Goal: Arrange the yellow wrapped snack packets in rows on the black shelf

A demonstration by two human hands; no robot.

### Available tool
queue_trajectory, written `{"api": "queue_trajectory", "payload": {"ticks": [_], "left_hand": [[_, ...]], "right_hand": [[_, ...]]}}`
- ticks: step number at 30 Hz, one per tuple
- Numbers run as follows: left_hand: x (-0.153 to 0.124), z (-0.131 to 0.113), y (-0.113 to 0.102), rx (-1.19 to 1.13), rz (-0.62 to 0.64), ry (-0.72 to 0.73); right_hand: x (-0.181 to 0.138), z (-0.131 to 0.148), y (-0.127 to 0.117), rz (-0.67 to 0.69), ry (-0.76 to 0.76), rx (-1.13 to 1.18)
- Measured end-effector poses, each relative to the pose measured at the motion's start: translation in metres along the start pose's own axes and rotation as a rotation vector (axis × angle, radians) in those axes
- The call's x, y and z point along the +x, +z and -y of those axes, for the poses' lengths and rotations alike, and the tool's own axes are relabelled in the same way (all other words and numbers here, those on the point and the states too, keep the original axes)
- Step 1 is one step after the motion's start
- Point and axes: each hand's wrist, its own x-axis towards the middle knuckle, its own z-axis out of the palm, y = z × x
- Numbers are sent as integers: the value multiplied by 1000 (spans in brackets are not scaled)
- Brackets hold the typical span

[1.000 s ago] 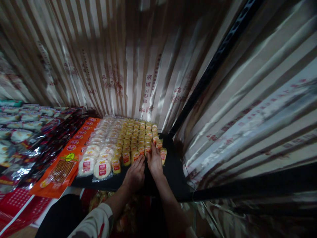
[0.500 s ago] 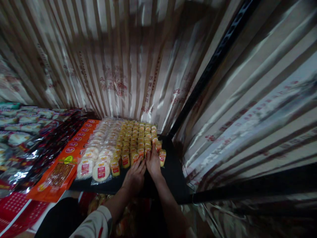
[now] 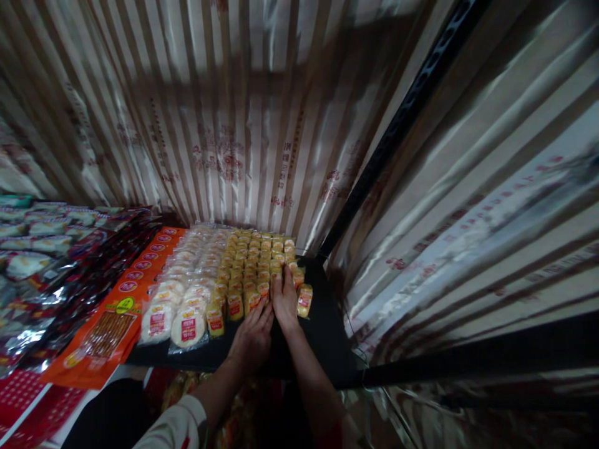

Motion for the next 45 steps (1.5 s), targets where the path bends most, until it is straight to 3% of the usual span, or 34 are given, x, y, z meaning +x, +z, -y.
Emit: {"api": "queue_trajectory", "payload": {"ticks": [8,16,29,37,45], "left_hand": [[1,-1,-1,21,21,0],[0,1,2,15,106,-14],[0,2,2,30,107,-2],[-1,1,3,44,95,-3],[0,-1,-2,62,136,-15]], "right_hand": [[23,10,0,48,65,5],[24,16,1,55,93,18],[30,24,-2,122,154,5],[41,17,-2,92,84,37],[58,26,-7,159,56,-6]]}}
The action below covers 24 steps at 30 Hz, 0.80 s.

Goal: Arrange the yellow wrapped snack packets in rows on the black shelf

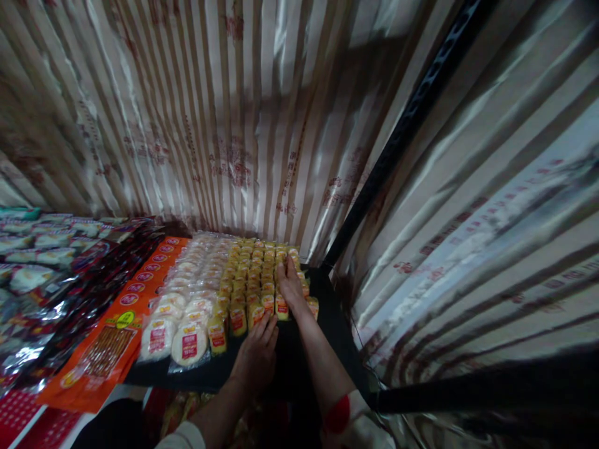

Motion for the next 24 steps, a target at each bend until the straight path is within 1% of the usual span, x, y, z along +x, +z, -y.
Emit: {"api": "queue_trajectory", "payload": {"ticks": [6,9,11,15,17,21,24], "left_hand": [[-1,1,1,11,-4,12],[-1,1,2,4,-9,11],[-1,0,1,3,-10,10],[0,-1,-1,13,2,7],[0,-1,0,23,11,11],[-1,1,4,51,13,11],[-1,1,6,67,10,9]], "right_hand": [[2,1,0,32,-50,-74],[1,4,-2,38,-41,-85],[2,9,-6,9,-49,-97],[14,18,-17,-61,-117,-110],[24,18,-21,-63,-116,-175],[45,12,-22,-57,-93,-429],[53,9,-17,-2,-84,-516]]}}
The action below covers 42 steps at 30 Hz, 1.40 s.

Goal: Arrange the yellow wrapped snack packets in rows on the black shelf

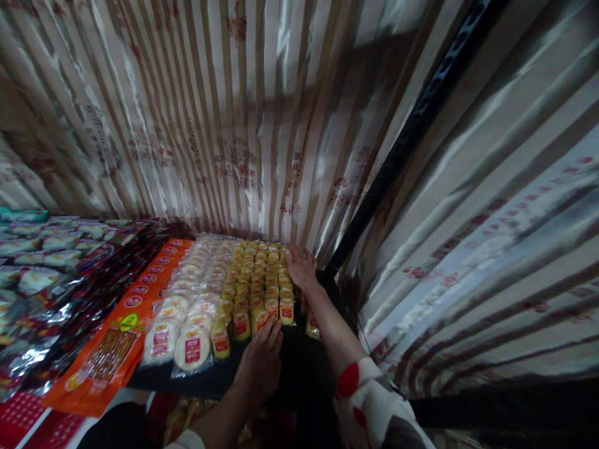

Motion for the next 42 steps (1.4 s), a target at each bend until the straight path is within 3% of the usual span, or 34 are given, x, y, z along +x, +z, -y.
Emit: {"api": "queue_trajectory", "payload": {"ticks": [5,12,21,27,37,42], "left_hand": [[0,0,1,23,1,-4],[1,-2,2,57,-1,15],[3,-1,0,40,8,6],[4,-3,-6,54,-1,16],[4,-3,-10,65,-7,16],[3,-2,-4,47,-8,17]], "right_hand": [[0,3,3,71,-22,39],[10,-14,-3,-59,-24,60],[22,-8,14,19,-77,7],[26,-12,8,-95,-52,12],[39,-6,16,30,-50,54],[31,-20,-2,-99,-37,170]]}}
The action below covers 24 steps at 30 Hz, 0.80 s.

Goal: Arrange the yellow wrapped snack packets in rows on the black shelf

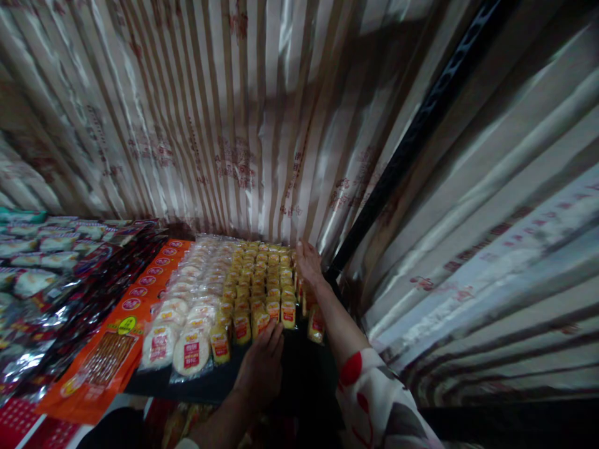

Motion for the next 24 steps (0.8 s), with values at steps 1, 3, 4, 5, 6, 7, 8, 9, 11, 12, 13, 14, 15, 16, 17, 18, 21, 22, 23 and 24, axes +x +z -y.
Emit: {"api": "queue_trajectory", "payload": {"ticks": [1,3,4,5,6,7,8,9,11,12,13,14,15,16,17,18,21,22,23,24], "left_hand": [[0,0,0,-7,-1,0],[0,1,-3,-28,-4,-3],[0,1,-4,-41,-3,-4],[0,1,-6,-55,1,-7],[0,1,-7,-69,5,-15],[0,0,-8,-81,12,-26],[0,0,-9,-92,21,-35],[-1,0,-10,-100,29,-45],[-1,-1,-11,-114,35,-58],[-2,-1,-11,-120,33,-61],[-2,-2,-11,-125,28,-62],[-2,-2,-11,-130,20,-63],[-2,-2,-11,-133,10,-64],[-3,-1,-11,-136,0,-64],[-3,-1,-10,-137,-10,-64],[-3,-1,-9,-138,-19,-67],[-3,-1,-7,-138,-32,-68],[-3,-1,-7,-136,-33,-67],[-3,-2,-6,-134,-33,-68],[-3,-2,-6,-130,-30,-72]], "right_hand": [[-5,-4,-8,-43,-5,39],[-19,-13,-25,-117,10,109],[-30,-19,-33,-153,30,131],[-42,-24,-40,-186,56,143],[-55,-30,-45,-224,93,146],[-70,-35,-49,-258,136,149],[-85,-41,-51,-271,175,155],[-100,-45,-51,-260,204,165],[-129,-51,-48,-203,276,158],[-142,-52,-44,-188,295,135],[-152,-53,-40,-166,298,108],[-161,-52,-36,-144,297,72],[-167,-51,-32,-124,287,26],[-172,-50,-28,-103,274,-19],[-175,-48,-25,-85,261,-60],[-177,-46,-22,-69,248,-90],[-178,-44,-16,-58,240,-104],[-177,-44,-15,-74,244,-95],[-175,-44,-14,-100,246,-83],[-173,-45,-13,-132,244,-71]]}}
